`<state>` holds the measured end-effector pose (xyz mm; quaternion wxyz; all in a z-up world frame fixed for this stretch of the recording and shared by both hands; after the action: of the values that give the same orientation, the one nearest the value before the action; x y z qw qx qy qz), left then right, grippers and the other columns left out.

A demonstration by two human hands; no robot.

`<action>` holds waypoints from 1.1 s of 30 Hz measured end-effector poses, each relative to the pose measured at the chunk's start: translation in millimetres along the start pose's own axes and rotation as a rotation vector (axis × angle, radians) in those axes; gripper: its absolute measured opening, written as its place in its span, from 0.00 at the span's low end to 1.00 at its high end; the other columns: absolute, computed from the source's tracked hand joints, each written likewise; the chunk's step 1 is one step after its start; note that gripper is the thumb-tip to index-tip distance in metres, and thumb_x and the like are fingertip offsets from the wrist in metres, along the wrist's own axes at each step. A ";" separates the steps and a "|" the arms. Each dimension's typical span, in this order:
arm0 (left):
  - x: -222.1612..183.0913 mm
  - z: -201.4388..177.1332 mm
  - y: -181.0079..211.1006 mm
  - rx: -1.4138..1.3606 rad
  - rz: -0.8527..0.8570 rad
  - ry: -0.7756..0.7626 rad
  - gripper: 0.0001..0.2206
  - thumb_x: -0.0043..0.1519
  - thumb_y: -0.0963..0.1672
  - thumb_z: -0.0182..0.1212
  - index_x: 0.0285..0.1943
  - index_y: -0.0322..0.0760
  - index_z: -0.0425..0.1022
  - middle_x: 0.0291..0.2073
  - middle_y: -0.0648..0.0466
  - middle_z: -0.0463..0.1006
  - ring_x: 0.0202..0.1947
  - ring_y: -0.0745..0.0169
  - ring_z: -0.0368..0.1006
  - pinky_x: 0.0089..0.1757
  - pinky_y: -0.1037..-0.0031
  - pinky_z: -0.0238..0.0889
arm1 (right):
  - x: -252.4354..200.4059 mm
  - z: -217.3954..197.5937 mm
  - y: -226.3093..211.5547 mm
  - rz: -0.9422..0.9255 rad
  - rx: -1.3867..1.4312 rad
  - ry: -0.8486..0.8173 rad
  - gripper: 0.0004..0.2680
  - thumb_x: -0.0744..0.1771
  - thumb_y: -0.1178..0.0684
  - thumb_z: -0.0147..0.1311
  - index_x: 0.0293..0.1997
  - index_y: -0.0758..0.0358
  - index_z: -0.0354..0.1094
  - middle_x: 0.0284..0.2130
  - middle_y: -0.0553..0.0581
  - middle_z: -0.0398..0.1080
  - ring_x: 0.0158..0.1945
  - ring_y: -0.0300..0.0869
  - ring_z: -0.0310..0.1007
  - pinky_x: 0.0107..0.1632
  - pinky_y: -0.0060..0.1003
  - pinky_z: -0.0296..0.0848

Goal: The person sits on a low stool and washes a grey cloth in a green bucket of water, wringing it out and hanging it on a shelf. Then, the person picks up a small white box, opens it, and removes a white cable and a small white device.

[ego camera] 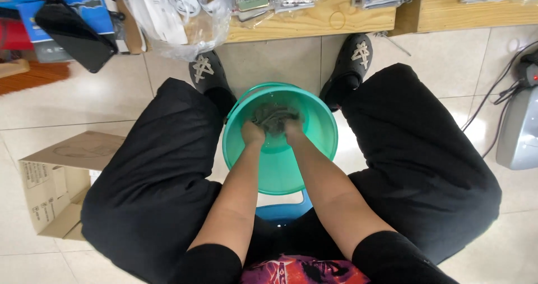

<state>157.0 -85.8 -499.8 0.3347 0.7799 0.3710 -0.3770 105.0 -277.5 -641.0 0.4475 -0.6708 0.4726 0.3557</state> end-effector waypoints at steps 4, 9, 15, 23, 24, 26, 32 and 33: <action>70.5 44.4 -31.2 0.192 -0.009 0.018 0.10 0.61 0.40 0.54 0.45 0.25 0.75 0.39 0.42 0.79 0.46 0.48 0.77 0.45 0.57 0.74 | -5.5 -11.7 -1.1 0.074 0.215 0.020 0.09 0.65 0.55 0.48 0.44 0.70 0.69 0.29 0.63 0.71 0.31 0.51 0.76 0.31 0.50 0.72; 80.6 60.6 -50.8 -0.027 -0.150 0.052 0.16 0.61 0.43 0.45 0.53 0.29 0.73 0.47 0.42 0.78 0.51 0.49 0.76 0.52 0.62 0.67 | -99.6 -32.8 -56.9 0.124 0.679 -0.004 0.09 0.70 0.53 0.45 0.36 0.69 0.63 0.19 0.59 0.60 0.19 0.46 0.67 0.22 0.46 0.62; -31.7 15.8 30.4 -0.065 0.387 -0.100 0.18 0.67 0.42 0.39 0.51 0.22 0.76 0.52 0.32 0.75 0.57 0.34 0.68 0.59 0.51 0.59 | -162.1 -36.4 -124.4 -0.260 0.157 0.076 0.20 0.67 0.40 0.47 0.44 0.75 0.73 0.45 0.76 0.71 0.56 0.61 0.68 0.59 0.55 0.63; -45.5 6.3 47.5 -0.168 0.455 -0.035 0.19 0.67 0.43 0.40 0.49 0.22 0.77 0.50 0.32 0.76 0.56 0.33 0.69 0.57 0.51 0.59 | -151.8 -32.8 -110.4 -0.434 0.054 0.198 0.20 0.67 0.39 0.44 0.36 0.70 0.75 0.34 0.69 0.75 0.48 0.60 0.73 0.52 0.57 0.65; -53.0 11.8 49.7 -0.189 0.469 -0.027 0.19 0.67 0.43 0.40 0.48 0.22 0.77 0.49 0.32 0.76 0.56 0.33 0.69 0.56 0.51 0.59 | -135.3 -41.9 -121.0 -0.507 0.101 0.235 0.18 0.66 0.43 0.46 0.36 0.74 0.75 0.36 0.75 0.73 0.50 0.64 0.71 0.52 0.61 0.63; -58.1 20.1 56.0 -0.212 0.481 -0.018 0.19 0.67 0.44 0.40 0.48 0.22 0.77 0.49 0.32 0.76 0.55 0.33 0.69 0.56 0.50 0.59 | -139.0 -49.2 -130.3 -0.557 0.117 0.261 0.18 0.66 0.44 0.45 0.36 0.76 0.75 0.36 0.76 0.73 0.49 0.66 0.70 0.51 0.62 0.61; -38.0 7.6 57.2 -0.268 0.487 0.012 0.19 0.67 0.45 0.41 0.46 0.22 0.77 0.47 0.32 0.76 0.54 0.32 0.69 0.55 0.50 0.58 | -150.6 -33.5 -122.5 -0.581 0.055 0.220 0.18 0.67 0.43 0.45 0.33 0.72 0.75 0.33 0.70 0.74 0.46 0.60 0.73 0.48 0.57 0.64; -41.6 13.7 51.5 -0.279 0.485 0.011 0.20 0.67 0.45 0.41 0.45 0.22 0.78 0.47 0.32 0.77 0.54 0.32 0.69 0.54 0.50 0.58 | -145.1 -36.4 -124.5 -0.623 -0.002 0.209 0.18 0.68 0.46 0.44 0.33 0.76 0.75 0.34 0.75 0.73 0.47 0.66 0.71 0.48 0.63 0.61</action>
<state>176.7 -136.2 -459.3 0.5172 0.7943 0.2237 -0.2272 182.0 -246.8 -464.9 0.4833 -0.8164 0.2877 0.1311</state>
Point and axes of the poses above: each hand's wrist, its own x-axis towards the middle knuckle, its own z-axis out of the palm, y = z × x, the point moved 7 cm from there along x, towards the middle knuckle
